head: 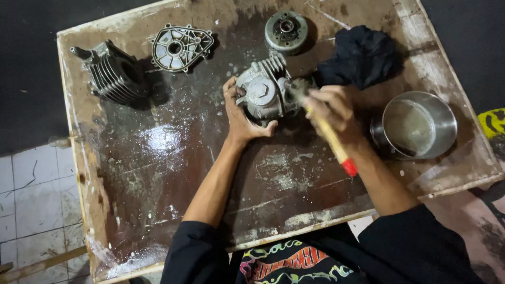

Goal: The person scrubs a metal engine cylinder head with a brush dipped in liquid, then uses a sanding block to rub the surface. The person rotates the part to clean different sides.

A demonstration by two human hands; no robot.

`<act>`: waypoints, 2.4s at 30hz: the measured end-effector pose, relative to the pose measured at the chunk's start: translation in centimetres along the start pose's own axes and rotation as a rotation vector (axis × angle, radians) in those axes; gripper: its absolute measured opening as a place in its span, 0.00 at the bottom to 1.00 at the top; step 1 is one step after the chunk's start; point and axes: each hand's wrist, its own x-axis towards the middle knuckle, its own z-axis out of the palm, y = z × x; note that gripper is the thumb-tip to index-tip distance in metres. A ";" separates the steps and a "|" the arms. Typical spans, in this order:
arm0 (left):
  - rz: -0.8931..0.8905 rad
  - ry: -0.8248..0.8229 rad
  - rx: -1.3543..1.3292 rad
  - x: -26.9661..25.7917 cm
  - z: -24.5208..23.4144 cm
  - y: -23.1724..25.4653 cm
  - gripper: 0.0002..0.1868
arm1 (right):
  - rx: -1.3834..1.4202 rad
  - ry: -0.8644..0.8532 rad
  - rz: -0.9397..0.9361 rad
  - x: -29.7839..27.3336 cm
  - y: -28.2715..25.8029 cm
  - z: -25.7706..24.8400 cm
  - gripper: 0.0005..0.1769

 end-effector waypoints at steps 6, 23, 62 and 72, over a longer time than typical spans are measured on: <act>-0.016 0.023 -0.035 0.4 0.2 -0.1 0.61 | 0.009 0.009 -0.232 2.9 -2.3 2.2 0.16; -0.050 0.007 -0.022 0.7 -0.2 0.5 0.56 | 0.036 0.112 -0.179 -1.6 2.6 3.5 0.11; 0.034 0.011 -0.106 1.1 0.2 -0.3 0.68 | -0.146 -0.067 -0.230 8.0 -3.9 1.9 0.06; 0.015 0.017 -0.082 1.2 -0.2 0.3 0.67 | -0.216 -0.163 -0.022 12.7 -7.7 -1.4 0.17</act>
